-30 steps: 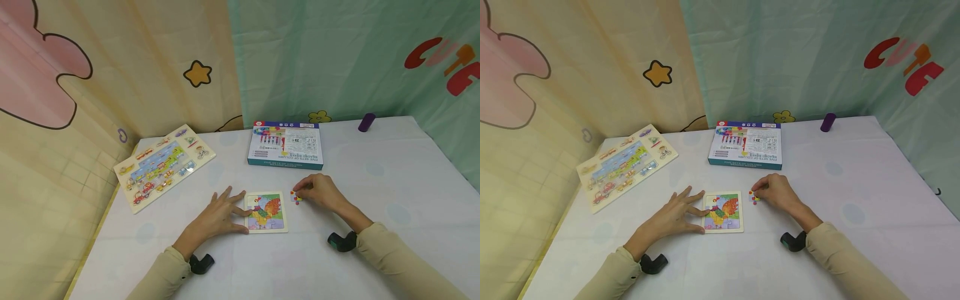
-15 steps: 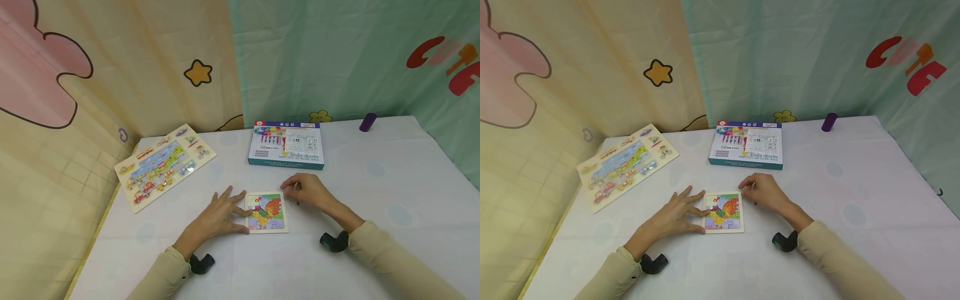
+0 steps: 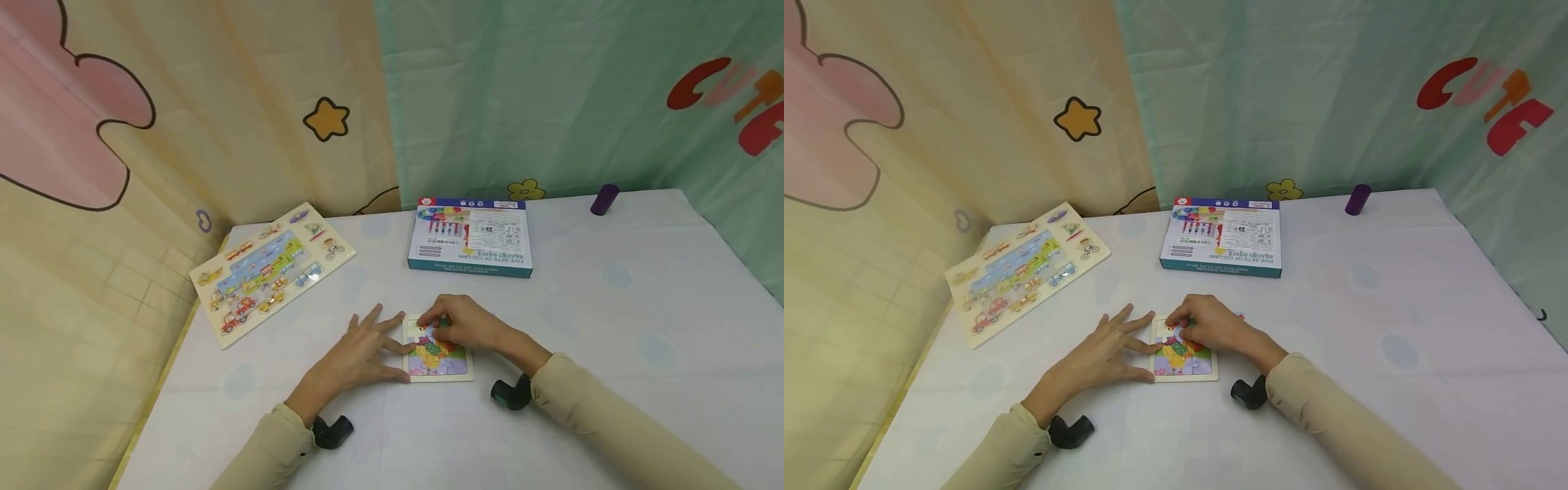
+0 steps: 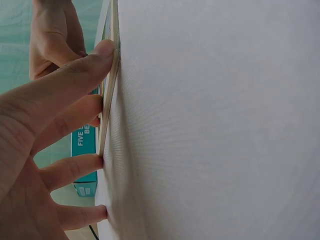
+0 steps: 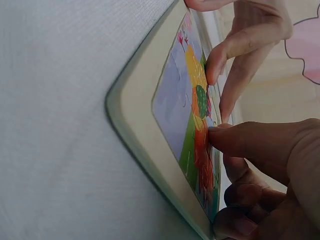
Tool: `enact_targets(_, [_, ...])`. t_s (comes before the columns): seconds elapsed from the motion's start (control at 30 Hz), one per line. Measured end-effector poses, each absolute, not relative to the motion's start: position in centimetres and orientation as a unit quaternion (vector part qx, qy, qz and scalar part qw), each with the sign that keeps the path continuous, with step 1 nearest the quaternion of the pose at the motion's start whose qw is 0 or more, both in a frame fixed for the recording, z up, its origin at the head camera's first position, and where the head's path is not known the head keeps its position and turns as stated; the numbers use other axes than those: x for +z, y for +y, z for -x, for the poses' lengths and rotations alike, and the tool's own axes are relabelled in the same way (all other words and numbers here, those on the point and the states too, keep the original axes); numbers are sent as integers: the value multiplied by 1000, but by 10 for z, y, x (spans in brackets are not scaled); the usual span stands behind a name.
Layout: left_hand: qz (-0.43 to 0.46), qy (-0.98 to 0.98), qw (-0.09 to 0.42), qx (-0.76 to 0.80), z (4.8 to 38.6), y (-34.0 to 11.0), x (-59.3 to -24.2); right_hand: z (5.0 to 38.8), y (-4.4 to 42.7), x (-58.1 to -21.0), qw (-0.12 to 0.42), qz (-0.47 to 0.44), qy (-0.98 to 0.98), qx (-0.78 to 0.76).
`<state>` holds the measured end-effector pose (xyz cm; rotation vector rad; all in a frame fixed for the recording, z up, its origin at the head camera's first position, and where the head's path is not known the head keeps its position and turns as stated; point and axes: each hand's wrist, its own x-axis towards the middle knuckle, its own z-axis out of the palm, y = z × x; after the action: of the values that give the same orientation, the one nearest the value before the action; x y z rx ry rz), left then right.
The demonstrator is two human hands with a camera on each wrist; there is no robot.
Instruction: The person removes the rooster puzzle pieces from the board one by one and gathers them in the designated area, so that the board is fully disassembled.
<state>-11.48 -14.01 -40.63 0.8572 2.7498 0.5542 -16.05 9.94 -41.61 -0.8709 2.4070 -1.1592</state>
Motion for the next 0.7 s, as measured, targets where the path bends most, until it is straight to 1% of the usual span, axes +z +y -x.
enact_targets(0.43, [-295, 932, 100, 187, 115, -139, -407, 162, 96, -415, 180, 287, 857, -389])
enact_targets(0.57, [-291, 932, 103, 188, 115, -139, -407, 163, 95, -415, 176, 283, 859, -387])
enact_targets(0.7, [-289, 934, 103, 184, 115, -139, -407, 161, 94, -415, 161, 276, 864, -390])
